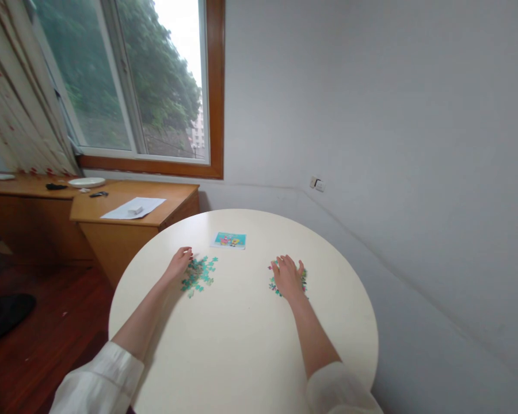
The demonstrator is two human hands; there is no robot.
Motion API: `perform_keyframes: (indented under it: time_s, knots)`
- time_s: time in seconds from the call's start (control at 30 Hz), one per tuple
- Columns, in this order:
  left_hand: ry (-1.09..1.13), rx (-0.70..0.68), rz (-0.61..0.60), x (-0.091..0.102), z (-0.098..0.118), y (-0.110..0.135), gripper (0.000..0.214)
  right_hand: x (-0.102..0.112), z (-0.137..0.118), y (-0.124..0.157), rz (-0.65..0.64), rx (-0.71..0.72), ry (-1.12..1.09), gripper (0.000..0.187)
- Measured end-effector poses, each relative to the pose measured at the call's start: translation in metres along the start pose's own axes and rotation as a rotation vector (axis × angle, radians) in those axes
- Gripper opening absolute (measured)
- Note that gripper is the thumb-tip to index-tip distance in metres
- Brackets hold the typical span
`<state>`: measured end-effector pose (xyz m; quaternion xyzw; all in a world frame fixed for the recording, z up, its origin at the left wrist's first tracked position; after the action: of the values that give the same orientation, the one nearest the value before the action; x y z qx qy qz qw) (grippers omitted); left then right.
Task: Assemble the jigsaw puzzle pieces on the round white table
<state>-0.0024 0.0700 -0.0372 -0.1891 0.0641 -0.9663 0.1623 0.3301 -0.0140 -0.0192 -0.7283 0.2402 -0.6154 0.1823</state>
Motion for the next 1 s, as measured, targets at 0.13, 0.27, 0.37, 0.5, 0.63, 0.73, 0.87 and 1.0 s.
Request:
perform_keyframes:
  time_s: [0.13, 0.27, 0.37, 0.5, 0.63, 0.73, 0.87, 1.0]
  knots:
    - [0.011, -0.013, 0.008, 0.0, -0.001, 0.0, 0.023, -0.001, -0.002, -0.002, -0.027, -0.012, 0.004, 0.039]
    - [0.012, -0.028, 0.003, 0.001, -0.001, 0.001, 0.025, -0.003, -0.001, -0.003, -0.04, -0.023, 0.01, 0.039]
    - [0.001, -0.029, 0.006, 0.001, 0.0, 0.003, 0.027, -0.006, 0.001, -0.003, -0.045, -0.021, 0.015, 0.04]
    - [-0.049, -0.043, -0.004, 0.002, 0.004, 0.006, 0.025, -0.009, 0.005, -0.002, -0.039, -0.036, 0.004, 0.04]
    - [-0.183, -0.122, -0.04, 0.003, 0.01, 0.015, 0.027, -0.013, 0.008, -0.001, -0.015, -0.048, -0.014, 0.04]
    - [-0.324, -0.202, -0.067, 0.004, 0.016, 0.021, 0.032, -0.014, 0.009, -0.001, -0.003, -0.052, -0.023, 0.039]
    - [-0.424, -0.247, -0.079, 0.005, 0.022, 0.027, 0.031, -0.012, 0.01, 0.0, -0.021, -0.057, -0.037, 0.038]
    - [-0.442, -0.257, -0.079, 0.004, 0.024, 0.03, 0.03, -0.009, 0.009, 0.001, -0.031, -0.042, -0.047, 0.036]
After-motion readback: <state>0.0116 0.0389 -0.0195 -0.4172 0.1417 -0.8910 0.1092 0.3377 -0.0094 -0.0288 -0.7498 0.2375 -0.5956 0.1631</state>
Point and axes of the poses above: each hand's wrist, its own y-axis away from the middle knuckle, its own x-axis out of the back of the hand, z = x × y, the point moved 2 cm from there along -y, towards the middle knuckle, and after that the axes turned 6 degrees about z, right-handed, at the moved point
